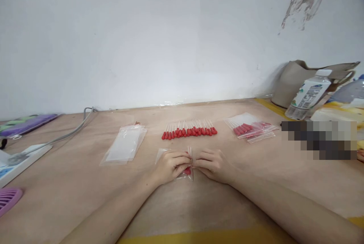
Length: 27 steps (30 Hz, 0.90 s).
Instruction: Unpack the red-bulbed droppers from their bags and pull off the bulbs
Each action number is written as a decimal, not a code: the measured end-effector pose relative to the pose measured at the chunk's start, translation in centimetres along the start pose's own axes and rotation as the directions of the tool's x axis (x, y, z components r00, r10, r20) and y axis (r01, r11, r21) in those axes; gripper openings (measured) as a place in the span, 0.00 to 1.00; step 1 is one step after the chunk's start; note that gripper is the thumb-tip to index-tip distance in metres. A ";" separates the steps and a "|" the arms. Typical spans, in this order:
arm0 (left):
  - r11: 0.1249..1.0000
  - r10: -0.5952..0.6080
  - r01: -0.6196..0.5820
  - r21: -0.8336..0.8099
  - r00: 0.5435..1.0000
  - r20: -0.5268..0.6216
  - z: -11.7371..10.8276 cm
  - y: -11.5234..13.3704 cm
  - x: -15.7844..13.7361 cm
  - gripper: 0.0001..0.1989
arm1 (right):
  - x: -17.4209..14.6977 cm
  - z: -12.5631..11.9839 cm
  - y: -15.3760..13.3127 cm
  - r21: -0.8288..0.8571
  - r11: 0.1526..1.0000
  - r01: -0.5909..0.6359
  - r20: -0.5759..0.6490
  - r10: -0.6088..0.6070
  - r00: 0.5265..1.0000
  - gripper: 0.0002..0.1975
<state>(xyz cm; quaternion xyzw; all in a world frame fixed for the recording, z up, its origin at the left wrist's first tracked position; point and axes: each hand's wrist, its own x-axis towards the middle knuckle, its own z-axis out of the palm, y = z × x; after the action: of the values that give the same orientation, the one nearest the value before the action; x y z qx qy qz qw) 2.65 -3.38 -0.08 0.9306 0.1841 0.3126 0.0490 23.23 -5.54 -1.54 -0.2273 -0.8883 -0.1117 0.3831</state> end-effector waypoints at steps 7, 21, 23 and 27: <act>0.999 0.035 -0.033 0.022 0.997 -0.068 0.3 0.0 -0.1 0.05 | 0.1 0.1 0.0 0.023 1.000 0.007 -0.014 -0.007 1.000 0.07; 0.991 0.007 -0.025 0.130 0.990 0.139 -0.4 0.4 0.2 0.09 | 0.4 0.0 -0.2 -0.042 0.999 0.019 0.136 -0.014 0.991 0.08; 0.981 0.052 -0.082 0.176 0.984 0.169 -0.7 0.4 0.3 0.10 | 0.4 -0.1 -0.3 -0.066 0.997 0.034 0.110 -0.027 0.994 0.09; 0.935 0.179 -0.225 0.273 0.967 0.183 -0.7 0.0 0.5 0.10 | 0.4 0.1 -0.4 -0.095 0.993 0.065 0.090 -0.057 0.994 0.11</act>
<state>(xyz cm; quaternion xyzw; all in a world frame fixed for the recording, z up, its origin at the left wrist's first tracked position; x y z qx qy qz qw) 2.55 -3.20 0.77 0.9631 0.1269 0.2120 -0.1069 22.73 -5.69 -1.28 -0.2231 -0.9042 -0.1567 0.3288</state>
